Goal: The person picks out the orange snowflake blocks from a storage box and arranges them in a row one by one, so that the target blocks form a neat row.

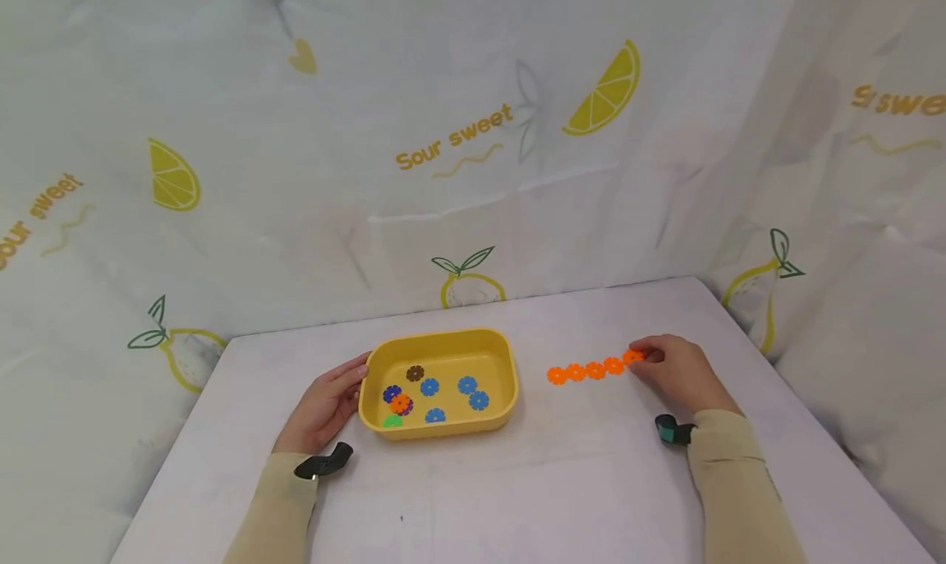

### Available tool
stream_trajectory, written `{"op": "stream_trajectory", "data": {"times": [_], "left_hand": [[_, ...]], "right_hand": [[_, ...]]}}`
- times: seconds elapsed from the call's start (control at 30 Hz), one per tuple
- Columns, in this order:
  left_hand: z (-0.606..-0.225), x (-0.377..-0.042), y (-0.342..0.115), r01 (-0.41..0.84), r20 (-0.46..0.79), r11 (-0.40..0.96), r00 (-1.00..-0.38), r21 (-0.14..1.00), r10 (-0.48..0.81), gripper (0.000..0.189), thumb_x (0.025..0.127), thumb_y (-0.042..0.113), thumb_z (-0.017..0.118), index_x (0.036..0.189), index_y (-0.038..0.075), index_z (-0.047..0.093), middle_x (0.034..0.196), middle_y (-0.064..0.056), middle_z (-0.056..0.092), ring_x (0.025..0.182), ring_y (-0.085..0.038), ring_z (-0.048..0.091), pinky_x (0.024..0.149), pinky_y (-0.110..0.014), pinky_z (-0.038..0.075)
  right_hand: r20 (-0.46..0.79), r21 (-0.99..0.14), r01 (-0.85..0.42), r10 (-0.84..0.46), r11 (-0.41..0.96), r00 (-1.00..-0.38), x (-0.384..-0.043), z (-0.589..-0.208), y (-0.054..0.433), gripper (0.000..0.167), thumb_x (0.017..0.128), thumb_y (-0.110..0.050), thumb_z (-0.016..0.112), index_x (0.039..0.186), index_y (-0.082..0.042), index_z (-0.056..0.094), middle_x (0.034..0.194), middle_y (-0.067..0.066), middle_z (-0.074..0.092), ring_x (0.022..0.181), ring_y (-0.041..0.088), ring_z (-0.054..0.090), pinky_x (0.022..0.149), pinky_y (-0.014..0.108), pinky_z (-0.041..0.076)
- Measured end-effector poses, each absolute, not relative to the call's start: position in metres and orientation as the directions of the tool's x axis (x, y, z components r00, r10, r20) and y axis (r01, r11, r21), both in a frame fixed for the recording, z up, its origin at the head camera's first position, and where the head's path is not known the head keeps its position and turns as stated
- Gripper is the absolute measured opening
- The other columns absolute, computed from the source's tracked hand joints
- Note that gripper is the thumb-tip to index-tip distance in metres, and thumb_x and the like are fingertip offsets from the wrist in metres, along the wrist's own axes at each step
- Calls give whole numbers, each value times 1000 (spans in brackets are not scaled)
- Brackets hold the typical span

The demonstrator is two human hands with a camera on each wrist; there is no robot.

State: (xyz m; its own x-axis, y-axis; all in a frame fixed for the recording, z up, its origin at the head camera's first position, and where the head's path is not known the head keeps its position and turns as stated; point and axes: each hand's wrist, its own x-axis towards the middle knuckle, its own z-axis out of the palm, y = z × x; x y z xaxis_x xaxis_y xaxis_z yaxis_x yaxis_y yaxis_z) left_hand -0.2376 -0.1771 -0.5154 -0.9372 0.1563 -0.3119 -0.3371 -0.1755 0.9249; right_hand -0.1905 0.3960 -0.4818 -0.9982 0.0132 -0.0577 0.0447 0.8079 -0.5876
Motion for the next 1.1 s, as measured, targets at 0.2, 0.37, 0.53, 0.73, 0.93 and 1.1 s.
{"op": "stream_trajectory", "data": {"times": [0.2, 0.37, 0.53, 0.73, 0.93, 1.1], "left_hand": [[-515, -238, -179, -340, -313, -173, -935, 924, 166, 59, 100, 33, 80, 153, 17, 62, 153, -7, 64, 108, -14, 68, 92, -23, 62], [-514, -239, -178, -336, -309, -180, -937, 924, 164, 57, 99, 33, 80, 152, 18, 64, 151, -6, 66, 107, -15, 69, 92, -24, 62], [-515, -239, -178, -339, -309, -189, -936, 922, 169, 59, 98, 35, 82, 151, 18, 64, 151, -6, 66, 109, -15, 70, 94, -24, 62], [-516, -237, -178, -335, -308, -192, -938, 922, 158, 55, 100, 31, 79, 151, 17, 64, 150, -6, 67, 106, -14, 69, 93, -24, 62], [-515, -238, -177, -335, -309, -188, -939, 923, 152, 53, 101, 31, 78, 151, 18, 65, 151, -6, 66, 108, -15, 68, 94, -24, 62], [-516, -238, -176, -326, -299, -198, -941, 924, 156, 51, 100, 29, 79, 148, 17, 67, 150, -9, 66, 105, -17, 65, 90, -23, 62]], "right_hand": [[-64, -589, 52, 17, 806, -998, -191, -482, 395, 43, 99, -24, 77, 135, -1, 72, 123, 23, 73, 107, 35, 67, 89, 46, 56], [-64, -583, 44, 8, 811, -998, -193, -483, 397, 43, 99, -24, 77, 134, -1, 72, 124, 23, 73, 106, 35, 68, 88, 45, 56], [-72, -583, 44, 2, 812, -997, -193, -484, 400, 45, 99, -26, 78, 136, -2, 72, 127, 24, 73, 110, 37, 68, 89, 46, 56], [-92, -591, 60, 7, 805, -996, -190, -481, 398, 46, 99, -27, 77, 137, -1, 71, 131, 27, 71, 113, 40, 66, 93, 53, 55], [-83, -589, 48, -1, 807, -997, -190, -481, 399, 47, 100, -29, 76, 139, -2, 70, 132, 26, 71, 114, 39, 65, 92, 50, 56], [-50, -587, 22, -9, 810, -999, -188, -477, 395, 48, 103, -34, 74, 140, -3, 69, 130, 25, 71, 112, 38, 65, 83, 37, 55]]}}
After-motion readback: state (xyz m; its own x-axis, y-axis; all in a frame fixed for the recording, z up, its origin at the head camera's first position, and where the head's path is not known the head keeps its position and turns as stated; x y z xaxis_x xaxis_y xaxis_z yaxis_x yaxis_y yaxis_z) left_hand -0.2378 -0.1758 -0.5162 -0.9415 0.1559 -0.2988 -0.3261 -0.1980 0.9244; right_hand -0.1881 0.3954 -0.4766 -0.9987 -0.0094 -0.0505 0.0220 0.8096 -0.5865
